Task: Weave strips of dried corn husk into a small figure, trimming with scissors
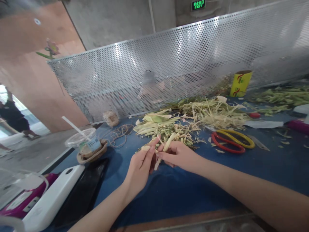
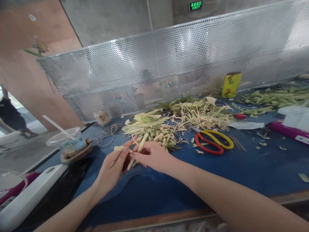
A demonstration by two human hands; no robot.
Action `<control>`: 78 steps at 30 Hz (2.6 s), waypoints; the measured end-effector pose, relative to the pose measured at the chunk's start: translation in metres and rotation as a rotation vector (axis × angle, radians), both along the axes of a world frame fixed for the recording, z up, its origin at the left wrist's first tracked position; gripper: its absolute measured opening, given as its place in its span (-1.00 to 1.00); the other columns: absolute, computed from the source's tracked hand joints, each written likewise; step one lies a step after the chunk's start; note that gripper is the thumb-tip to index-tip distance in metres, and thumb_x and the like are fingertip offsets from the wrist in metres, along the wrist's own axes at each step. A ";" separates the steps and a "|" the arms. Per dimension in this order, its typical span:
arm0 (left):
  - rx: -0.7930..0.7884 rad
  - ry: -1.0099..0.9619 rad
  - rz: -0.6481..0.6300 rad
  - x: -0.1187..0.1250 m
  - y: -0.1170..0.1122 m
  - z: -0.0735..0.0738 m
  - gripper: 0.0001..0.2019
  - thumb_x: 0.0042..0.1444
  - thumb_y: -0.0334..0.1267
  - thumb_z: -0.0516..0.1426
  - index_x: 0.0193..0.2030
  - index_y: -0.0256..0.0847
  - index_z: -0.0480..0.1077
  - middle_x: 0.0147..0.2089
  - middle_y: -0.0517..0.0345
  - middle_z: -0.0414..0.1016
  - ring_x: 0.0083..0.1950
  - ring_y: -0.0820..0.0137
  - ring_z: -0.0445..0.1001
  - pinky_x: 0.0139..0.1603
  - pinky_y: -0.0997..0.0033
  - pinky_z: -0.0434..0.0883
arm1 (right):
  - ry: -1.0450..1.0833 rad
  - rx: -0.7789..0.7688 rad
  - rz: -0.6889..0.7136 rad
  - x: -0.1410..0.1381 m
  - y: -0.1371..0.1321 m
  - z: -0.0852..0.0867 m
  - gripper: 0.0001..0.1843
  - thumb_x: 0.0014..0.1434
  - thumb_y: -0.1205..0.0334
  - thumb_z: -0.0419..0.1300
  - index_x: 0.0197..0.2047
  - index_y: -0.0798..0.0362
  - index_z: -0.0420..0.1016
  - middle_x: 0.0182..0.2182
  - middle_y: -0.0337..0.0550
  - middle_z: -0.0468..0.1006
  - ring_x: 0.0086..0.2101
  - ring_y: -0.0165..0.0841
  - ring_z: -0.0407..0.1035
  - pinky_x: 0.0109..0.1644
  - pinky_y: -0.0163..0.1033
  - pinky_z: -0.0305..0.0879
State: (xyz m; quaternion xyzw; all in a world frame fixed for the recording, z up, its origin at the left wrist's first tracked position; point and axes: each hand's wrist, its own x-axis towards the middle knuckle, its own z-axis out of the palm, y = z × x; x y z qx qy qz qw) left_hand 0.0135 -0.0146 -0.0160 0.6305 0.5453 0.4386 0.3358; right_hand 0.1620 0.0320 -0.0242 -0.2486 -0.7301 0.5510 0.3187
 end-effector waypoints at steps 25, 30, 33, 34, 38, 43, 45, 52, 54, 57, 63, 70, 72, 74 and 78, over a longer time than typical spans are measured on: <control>-0.260 -0.326 -0.271 0.003 0.005 0.001 -0.17 -0.08 -0.20 0.22 0.26 -0.27 -0.14 -0.63 0.30 0.37 -0.77 0.64 0.15 -0.73 0.63 0.11 | 0.006 -0.045 -0.055 0.002 0.004 -0.002 -0.72 0.06 0.06 0.11 -0.47 0.12 0.30 -0.75 -0.38 0.22 -0.73 -0.60 0.04 -0.69 -0.47 -0.03; -0.251 -0.444 -0.257 0.008 0.002 -0.002 -0.12 -0.06 -0.26 0.21 0.29 -0.20 -0.28 -0.62 0.42 0.28 -0.76 0.71 0.04 -0.67 0.61 0.13 | 0.012 -0.048 -0.099 0.001 0.006 -0.002 -0.81 0.06 0.17 0.10 -0.48 0.11 0.32 -0.80 -0.43 0.16 -0.77 -0.59 0.01 -0.71 -0.46 -0.06; -0.256 -0.465 -0.276 0.008 0.001 -0.005 -0.16 -0.04 -0.27 0.20 0.28 -0.19 -0.24 -0.65 0.46 0.22 -0.75 0.71 0.02 -0.65 0.60 0.14 | 0.003 -0.004 -0.075 0.001 0.009 -0.004 -0.76 0.07 0.15 0.09 -0.52 0.12 0.32 -0.81 -0.42 0.16 -0.77 -0.59 0.02 -0.70 -0.47 -0.04; -0.261 -0.462 -0.279 0.007 0.001 -0.006 -0.20 -0.03 -0.27 0.20 0.27 -0.21 -0.18 -0.67 0.48 0.18 -0.75 0.70 0.01 -0.65 0.60 0.15 | -0.011 0.011 -0.075 0.001 0.010 -0.005 -0.74 0.06 0.12 0.10 -0.53 0.12 0.32 -0.81 -0.41 0.16 -0.77 -0.60 0.02 -0.70 -0.46 -0.04; -0.292 -0.432 -0.262 0.008 -0.001 -0.006 -0.37 -0.03 -0.23 0.19 0.18 -0.28 0.06 -0.72 0.50 0.07 -0.75 0.70 -0.02 -0.65 0.60 0.13 | -0.018 0.000 -0.093 0.002 0.013 -0.005 -0.73 0.03 0.09 0.14 -0.53 0.13 0.30 -0.80 -0.41 0.16 -0.76 -0.59 0.04 -0.71 -0.46 -0.06; -0.164 -0.345 -0.205 0.005 -0.001 -0.004 -0.28 -0.03 -0.24 0.17 0.25 -0.23 -0.06 -0.69 0.49 0.09 -0.74 0.67 0.09 -0.64 0.57 0.15 | 0.121 -0.158 0.104 0.007 0.014 0.002 -0.73 0.05 0.09 0.14 -0.31 0.11 0.25 -0.71 -0.42 0.23 -0.73 -0.60 0.05 -0.67 -0.45 0.00; -0.126 -0.320 -0.191 0.003 0.000 -0.004 -0.27 -0.03 -0.23 0.17 0.25 -0.28 -0.06 -0.67 0.46 0.13 -0.73 0.65 0.11 -0.65 0.58 0.14 | 0.152 -0.155 0.156 0.009 0.013 0.005 -0.73 0.11 0.12 0.09 -0.18 0.08 0.17 -0.62 -0.36 0.33 -0.69 -0.59 0.12 -0.62 -0.44 0.06; -0.114 -0.263 -0.118 0.003 0.000 0.002 -0.38 -0.10 -0.25 0.19 0.13 -0.40 0.14 -0.55 0.29 0.33 -0.60 0.59 0.25 -0.63 0.59 0.20 | 0.024 0.027 -0.008 0.008 0.011 0.001 -0.76 0.13 0.31 0.06 -0.16 0.03 0.05 -0.52 -0.32 0.39 -0.64 -0.56 0.16 -0.60 -0.42 0.09; -0.108 -0.231 -0.065 0.004 0.000 0.001 -0.48 -0.12 -0.24 0.20 0.01 -0.39 0.24 -0.55 0.26 0.37 -0.61 0.57 0.28 -0.66 0.59 0.19 | 0.024 0.046 -0.048 0.009 0.010 0.000 -0.72 0.12 0.32 0.07 -0.15 0.02 0.02 -0.52 -0.34 0.37 -0.61 -0.54 0.20 -0.57 -0.42 0.11; -0.097 -0.153 -0.028 0.003 0.001 -0.003 -0.67 -0.10 -0.20 0.19 -0.19 -0.33 0.32 -0.54 0.21 0.41 -0.60 0.51 0.35 -0.68 0.58 0.20 | -0.001 0.082 -0.036 0.010 0.009 0.001 -0.70 0.13 0.24 0.08 -0.12 0.03 0.03 -0.55 -0.34 0.35 -0.51 -0.48 0.29 -0.49 -0.39 0.16; -0.045 -0.061 -0.060 0.001 0.001 -0.001 -0.78 -0.06 -0.19 0.17 -0.33 -0.29 0.34 -0.55 0.21 0.41 -0.58 0.52 0.35 -0.62 0.59 0.25 | 0.025 0.010 0.030 0.007 0.007 0.003 -0.83 0.17 0.29 0.03 -0.18 0.02 0.07 -0.69 -0.43 0.26 -0.61 -0.52 0.19 -0.52 -0.41 0.11; -0.082 -0.091 -0.107 0.000 -0.002 0.004 -0.78 0.00 -0.15 0.12 -0.33 -0.29 0.33 -0.58 0.23 0.37 -0.57 0.52 0.32 -0.62 0.59 0.22 | 0.116 -0.030 0.108 0.010 0.004 0.010 -0.79 0.16 0.26 0.06 -0.15 0.02 0.11 -0.69 -0.42 0.26 -0.62 -0.54 0.16 -0.55 -0.43 0.05; -0.102 -0.118 -0.122 0.000 -0.003 0.005 -0.79 0.01 -0.16 0.11 -0.34 -0.30 0.33 -0.60 0.24 0.35 -0.57 0.52 0.31 -0.63 0.59 0.20 | 0.140 -0.048 0.112 0.011 0.004 0.011 -0.79 0.15 0.27 0.07 -0.15 0.02 0.12 -0.69 -0.43 0.26 -0.62 -0.54 0.15 -0.54 -0.44 0.04; -0.125 -0.141 -0.135 -0.001 -0.003 0.005 -0.79 0.01 -0.16 0.11 -0.36 -0.31 0.32 -0.61 0.25 0.34 -0.58 0.53 0.30 -0.64 0.60 0.18 | 0.154 -0.057 0.112 0.011 0.004 0.011 -0.79 0.14 0.28 0.08 -0.16 0.03 0.13 -0.70 -0.43 0.25 -0.63 -0.55 0.14 -0.54 -0.44 0.04; -0.162 -0.194 -0.161 -0.001 -0.004 0.007 -0.79 0.01 -0.17 0.12 -0.37 -0.31 0.31 -0.61 0.26 0.31 -0.59 0.54 0.29 -0.65 0.61 0.14 | 0.169 -0.062 0.111 0.010 0.004 0.011 -0.79 0.13 0.30 0.09 -0.18 0.03 0.13 -0.71 -0.44 0.25 -0.63 -0.55 0.14 -0.54 -0.44 0.04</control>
